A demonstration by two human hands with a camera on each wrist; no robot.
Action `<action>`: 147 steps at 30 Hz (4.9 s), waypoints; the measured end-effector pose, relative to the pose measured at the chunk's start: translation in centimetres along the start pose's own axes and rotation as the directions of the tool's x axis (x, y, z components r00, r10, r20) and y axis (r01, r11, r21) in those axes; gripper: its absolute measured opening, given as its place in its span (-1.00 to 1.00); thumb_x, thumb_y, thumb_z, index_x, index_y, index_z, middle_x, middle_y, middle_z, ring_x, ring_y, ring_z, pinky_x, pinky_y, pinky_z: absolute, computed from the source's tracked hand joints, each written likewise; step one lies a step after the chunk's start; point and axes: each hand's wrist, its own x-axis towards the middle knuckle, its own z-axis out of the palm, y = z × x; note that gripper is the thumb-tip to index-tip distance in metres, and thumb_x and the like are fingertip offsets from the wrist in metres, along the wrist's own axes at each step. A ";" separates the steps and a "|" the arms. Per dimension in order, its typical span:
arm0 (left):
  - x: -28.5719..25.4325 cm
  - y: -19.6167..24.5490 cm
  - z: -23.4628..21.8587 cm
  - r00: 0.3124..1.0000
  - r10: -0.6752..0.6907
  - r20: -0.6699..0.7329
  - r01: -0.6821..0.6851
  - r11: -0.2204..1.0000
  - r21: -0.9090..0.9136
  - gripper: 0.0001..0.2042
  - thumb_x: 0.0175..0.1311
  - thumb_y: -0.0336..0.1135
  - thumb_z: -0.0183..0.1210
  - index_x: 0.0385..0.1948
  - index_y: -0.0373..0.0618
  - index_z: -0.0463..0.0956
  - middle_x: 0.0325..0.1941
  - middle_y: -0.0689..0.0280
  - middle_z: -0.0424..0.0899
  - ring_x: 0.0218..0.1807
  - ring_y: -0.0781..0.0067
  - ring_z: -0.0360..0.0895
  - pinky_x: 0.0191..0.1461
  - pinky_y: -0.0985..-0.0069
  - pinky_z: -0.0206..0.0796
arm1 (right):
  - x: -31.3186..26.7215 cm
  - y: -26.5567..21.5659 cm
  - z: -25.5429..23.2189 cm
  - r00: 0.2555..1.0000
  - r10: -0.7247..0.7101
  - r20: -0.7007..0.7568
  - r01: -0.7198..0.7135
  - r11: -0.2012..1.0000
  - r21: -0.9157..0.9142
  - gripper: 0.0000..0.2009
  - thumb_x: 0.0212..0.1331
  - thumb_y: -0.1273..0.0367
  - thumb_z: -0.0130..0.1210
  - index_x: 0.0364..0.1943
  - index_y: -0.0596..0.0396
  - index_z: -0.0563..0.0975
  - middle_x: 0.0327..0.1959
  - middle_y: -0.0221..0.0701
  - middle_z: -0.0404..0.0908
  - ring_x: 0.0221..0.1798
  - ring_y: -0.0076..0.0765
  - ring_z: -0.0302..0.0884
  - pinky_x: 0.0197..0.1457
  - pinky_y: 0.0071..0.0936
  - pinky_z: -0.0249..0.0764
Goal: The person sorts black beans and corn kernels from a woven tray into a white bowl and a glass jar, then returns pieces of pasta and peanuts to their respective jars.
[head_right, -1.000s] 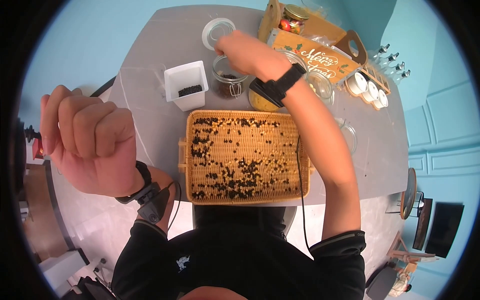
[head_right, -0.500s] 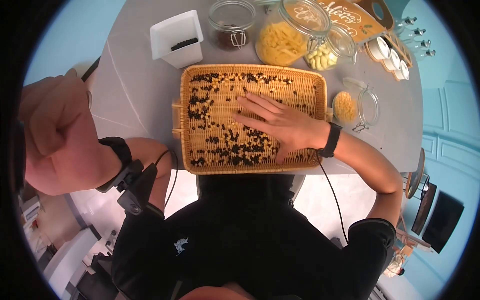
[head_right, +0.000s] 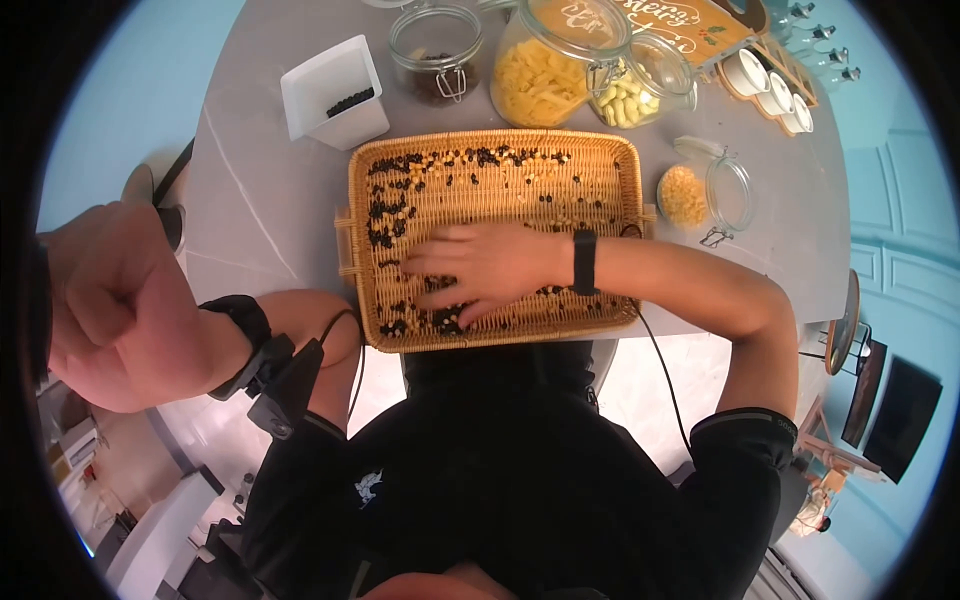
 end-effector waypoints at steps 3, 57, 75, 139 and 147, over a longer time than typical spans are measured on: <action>0.5 -1.9 0.5 1.000 -0.001 -0.018 0.000 0.999 -0.037 -0.60 0.43 -0.46 -0.02 -0.73 0.08 0.25 -0.79 0.52 0.20 -0.78 0.67 0.01 -0.61 0.58 -0.31 | 0.0 -0.5 0.5 0.996 -0.085 0.009 0.085 0.993 -0.076 -0.63 0.26 0.07 0.23 0.04 -0.09 0.59 0.04 -0.37 0.52 0.14 -0.20 0.52 0.24 -0.22 0.52; -11.0 -21.9 -6.8 0.457 -0.694 -0.556 0.558 0.711 -0.428 -0.60 0.75 -0.25 -0.14 0.37 -0.35 0.36 0.41 0.10 0.56 0.49 0.17 0.50 0.66 0.03 0.33 | -2.8 -8.0 -4.9 0.122 0.957 -0.264 0.128 0.249 0.960 -0.84 0.65 0.51 -0.13 0.14 0.16 0.44 0.22 -0.23 0.60 0.37 -0.34 0.53 0.44 -0.33 0.46; -6.2 -21.5 -7.5 0.393 -0.834 -0.387 0.760 0.532 -0.374 -0.41 0.80 -0.07 -0.27 0.47 -0.54 0.22 0.51 -0.05 0.40 0.54 0.12 0.40 0.68 0.02 0.23 | -5.5 -8.8 -7.0 0.178 0.749 -0.638 -0.707 0.548 0.446 -0.66 0.24 0.59 0.26 0.12 0.21 0.69 0.13 -0.16 0.63 0.23 0.05 0.58 0.20 -0.19 0.61; -8.5 -21.6 -10.2 0.397 -0.816 -0.421 0.737 0.557 -0.384 -0.45 0.74 -0.18 -0.15 0.43 -0.62 0.28 0.45 -0.12 0.53 0.44 0.00 0.57 0.61 0.02 0.38 | -6.0 -10.0 -7.3 0.231 0.867 -0.442 -0.818 0.419 0.393 -0.69 0.24 0.57 0.25 0.08 0.18 0.69 -0.20 -0.19 0.60 -0.10 0.07 0.67 -0.06 -0.08 0.63; -8.5 -21.4 -10.1 0.392 -0.822 -0.414 0.755 0.544 -0.366 -0.45 0.74 -0.21 -0.16 0.46 -0.61 0.26 0.46 -0.11 0.52 0.44 -0.01 0.57 0.59 0.04 0.40 | -6.0 -9.9 -6.9 0.210 0.891 -0.404 -0.831 0.380 0.407 -0.82 0.27 0.50 0.32 -0.09 0.20 0.64 -0.20 -0.17 0.62 -0.10 0.11 0.65 -0.06 -0.06 0.59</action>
